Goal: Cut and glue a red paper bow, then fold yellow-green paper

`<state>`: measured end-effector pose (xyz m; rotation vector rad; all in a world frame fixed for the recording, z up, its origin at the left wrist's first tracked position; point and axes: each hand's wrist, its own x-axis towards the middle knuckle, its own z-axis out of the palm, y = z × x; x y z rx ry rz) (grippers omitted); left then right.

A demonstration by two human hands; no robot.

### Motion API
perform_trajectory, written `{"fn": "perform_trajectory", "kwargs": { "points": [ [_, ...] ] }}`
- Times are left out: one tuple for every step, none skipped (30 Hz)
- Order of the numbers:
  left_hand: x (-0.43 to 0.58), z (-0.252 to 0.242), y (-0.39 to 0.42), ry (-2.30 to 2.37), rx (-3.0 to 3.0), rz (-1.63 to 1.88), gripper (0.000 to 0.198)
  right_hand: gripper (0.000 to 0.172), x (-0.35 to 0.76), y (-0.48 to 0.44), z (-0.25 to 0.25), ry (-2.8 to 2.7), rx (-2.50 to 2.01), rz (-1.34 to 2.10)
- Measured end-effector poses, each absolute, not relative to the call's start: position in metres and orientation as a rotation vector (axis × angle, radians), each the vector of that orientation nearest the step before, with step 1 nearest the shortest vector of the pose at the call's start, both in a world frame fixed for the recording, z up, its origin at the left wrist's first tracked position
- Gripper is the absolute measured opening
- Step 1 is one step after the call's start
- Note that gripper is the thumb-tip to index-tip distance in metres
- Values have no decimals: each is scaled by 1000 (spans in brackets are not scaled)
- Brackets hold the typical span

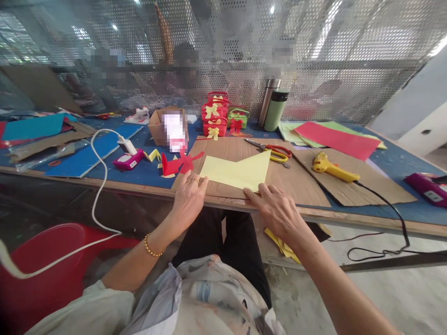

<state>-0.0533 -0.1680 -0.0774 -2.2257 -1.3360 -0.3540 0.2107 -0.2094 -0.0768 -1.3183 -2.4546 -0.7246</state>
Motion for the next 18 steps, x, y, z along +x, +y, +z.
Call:
{"fn": "perform_trajectory", "kwargs": {
  "points": [
    [-55, -77, -168, -1326, -2220, -353, 41, 26, 211, -209, -77, -2457, -1320, -716],
    [-56, -76, -167, -1319, -2221, -353, 40, 27, 211, -209, -77, -2459, -1322, -708],
    [-58, -75, -167, -1314, -2228, -355, 39, 27, 211, -209, -77, -2460, -1323, -701],
    [-59, -73, -166, -1314, -2241, -355, 38, 28, 210, -209, -77, -2458, -1325, -697],
    [-60, -71, -165, -1317, -2256, -352, 37, 28, 210, -208, -77, -2451, -1326, -696],
    [-61, -68, -165, -1318, -2273, -341, 37, 28, 209, -208, -77, -2446, -1326, -698],
    [-61, -65, -165, -1310, -2291, -317, 37, 27, 209, -208, -77, -2440, -1326, -702],
    [-62, -62, -165, -1294, -2307, -281, 38, 26, 209, -208, -78, -2440, -1322, -706],
    [-62, -59, -165, -1272, -2320, -237, 39, 25, 209, -208, -78, -2441, -1317, -708],
    [-62, -56, -166, -1247, -2330, -187, 40, 25, 208, -208, -79, -2442, -1310, -711],
    [-61, -53, -167, -1220, -2338, -137, 41, 25, 208, -208, -79, -2442, -1301, -715],
    [-60, -50, -167, -1200, -2343, -90, 42, 27, 209, -208, -80, -2442, -1291, -720],
    [-60, -47, -168, -1188, -2348, -48, 43, 28, 209, -207, -80, -2440, -1279, -726],
    [-58, -44, -168, -1182, -2355, -8, 45, 29, 208, -207, -80, -2440, -1272, -731],
    [-56, -42, -168, -1178, -2362, 30, 46, 29, 208, -207, -80, -2440, -1272, -734],
    [-54, -40, -168, -1177, -2371, 65, 48, 28, 208, -207, -80, -2441, -1278, -736],
    [-51, -38, -168, -1178, -2382, 91, 49, 27, 208, -207, -80, -2441, -1289, -737],
    [-48, -36, -167, -1181, -2397, 110, 49, 26, 208, -207, -80, -2440, -1299, -739]
  ]
}}
